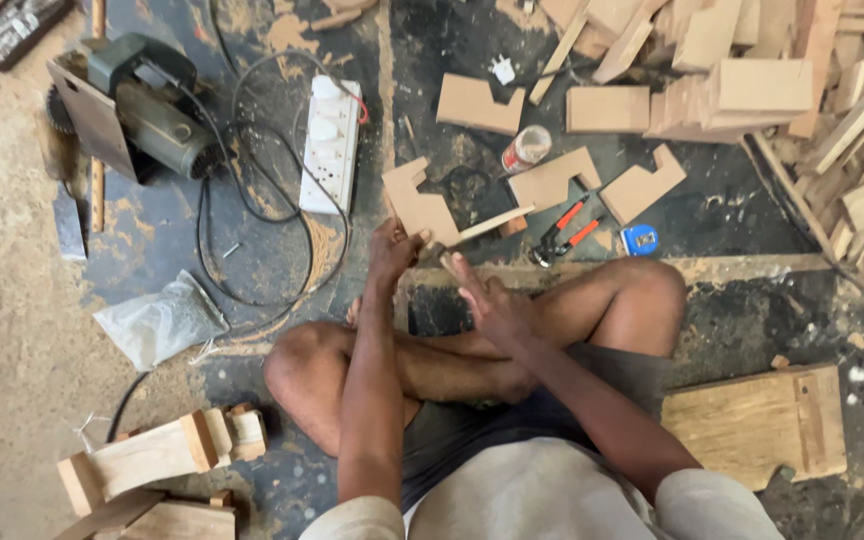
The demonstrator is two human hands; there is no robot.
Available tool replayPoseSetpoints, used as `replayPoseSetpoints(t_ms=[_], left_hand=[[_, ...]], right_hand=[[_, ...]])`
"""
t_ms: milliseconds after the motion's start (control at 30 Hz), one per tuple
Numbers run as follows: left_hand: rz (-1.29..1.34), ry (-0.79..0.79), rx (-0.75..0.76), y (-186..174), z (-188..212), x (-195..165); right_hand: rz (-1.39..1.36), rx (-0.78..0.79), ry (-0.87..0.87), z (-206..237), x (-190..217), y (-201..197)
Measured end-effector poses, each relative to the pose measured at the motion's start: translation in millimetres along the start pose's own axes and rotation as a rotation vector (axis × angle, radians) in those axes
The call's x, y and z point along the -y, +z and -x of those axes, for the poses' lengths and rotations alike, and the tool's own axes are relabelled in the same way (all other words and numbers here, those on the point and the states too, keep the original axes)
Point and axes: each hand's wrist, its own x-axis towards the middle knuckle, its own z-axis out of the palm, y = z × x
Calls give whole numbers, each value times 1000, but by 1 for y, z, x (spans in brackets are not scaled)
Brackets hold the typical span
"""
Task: The person sits on the floor of a woodworking shop assembling small wooden components. They fit a shaped wooden piece to a part, apply glue from a small jar with a stick, insert dowels, and hammer the joints together with a hammer, then set the assembled piece aside and continue with other parts.
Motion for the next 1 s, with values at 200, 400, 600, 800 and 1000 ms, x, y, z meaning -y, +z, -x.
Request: replayPoseSetpoints(t_ms=[200,400,600,800,1000], left_hand=[[15,23,-9,0,1,2],[48,-3,-9,2,0,-2],[22,58,4,0,3,-2],[-12,29,-28,1,1,-1],[41,4,-17,2,1,1]], right_hand=[[-311,-395,-67,5,-8,6],[-105,32,-2,1,-13,11],[-53,-132,-64,3,-9,8],[-236,-300,-41,4,-5,4],[-106,98,13,2,-10,-1]])
